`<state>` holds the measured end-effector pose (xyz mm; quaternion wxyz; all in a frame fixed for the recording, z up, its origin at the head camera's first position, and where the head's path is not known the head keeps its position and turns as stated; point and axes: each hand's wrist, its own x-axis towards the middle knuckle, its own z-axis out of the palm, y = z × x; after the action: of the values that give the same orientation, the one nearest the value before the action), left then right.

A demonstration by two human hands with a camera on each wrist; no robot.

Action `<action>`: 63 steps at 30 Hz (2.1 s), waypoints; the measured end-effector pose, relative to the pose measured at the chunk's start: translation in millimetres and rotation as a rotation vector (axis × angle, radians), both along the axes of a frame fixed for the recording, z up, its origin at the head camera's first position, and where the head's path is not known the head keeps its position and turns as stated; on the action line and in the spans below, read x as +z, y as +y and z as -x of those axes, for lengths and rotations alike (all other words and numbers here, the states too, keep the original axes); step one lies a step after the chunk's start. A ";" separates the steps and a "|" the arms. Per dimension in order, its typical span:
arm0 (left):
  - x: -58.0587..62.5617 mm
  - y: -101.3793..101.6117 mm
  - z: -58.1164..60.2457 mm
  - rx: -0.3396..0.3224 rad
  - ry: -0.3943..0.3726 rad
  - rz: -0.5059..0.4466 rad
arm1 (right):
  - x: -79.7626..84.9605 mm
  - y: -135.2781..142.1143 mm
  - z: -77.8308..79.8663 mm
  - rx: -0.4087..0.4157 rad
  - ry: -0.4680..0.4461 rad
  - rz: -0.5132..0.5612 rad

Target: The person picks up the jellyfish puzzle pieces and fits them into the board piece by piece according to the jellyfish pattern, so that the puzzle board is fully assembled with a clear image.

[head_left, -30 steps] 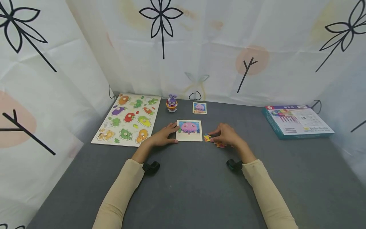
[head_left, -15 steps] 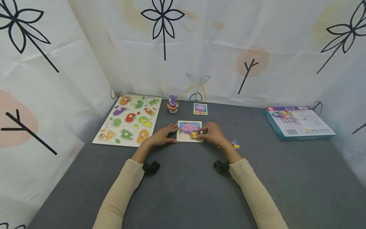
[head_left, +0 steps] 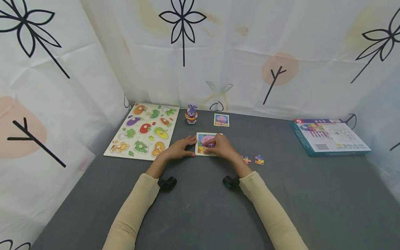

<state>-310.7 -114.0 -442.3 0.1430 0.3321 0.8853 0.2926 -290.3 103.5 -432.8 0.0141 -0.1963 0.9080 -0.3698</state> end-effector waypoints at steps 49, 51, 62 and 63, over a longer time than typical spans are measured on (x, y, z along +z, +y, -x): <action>0.7 3.6 -3.6 -0.039 0.042 0.002 | 14.6 134.2 -44.7 -0.087 -0.194 -0.136; 0.5 3.1 -3.4 -0.045 0.040 0.001 | 12.6 136.4 -46.6 -0.080 -0.188 -0.178; -0.2 4.1 -4.8 -0.039 0.016 0.006 | 10.6 131.7 -48.9 -0.104 -0.127 -0.201; -0.8 4.0 -5.0 -0.037 0.015 0.004 | 10.7 131.3 -48.3 -0.111 -0.138 -0.194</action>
<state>-305.7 -110.0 -443.0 0.1424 0.3505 0.8805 0.2857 -241.9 234.8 -422.1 0.0748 -0.1175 0.9459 -0.2929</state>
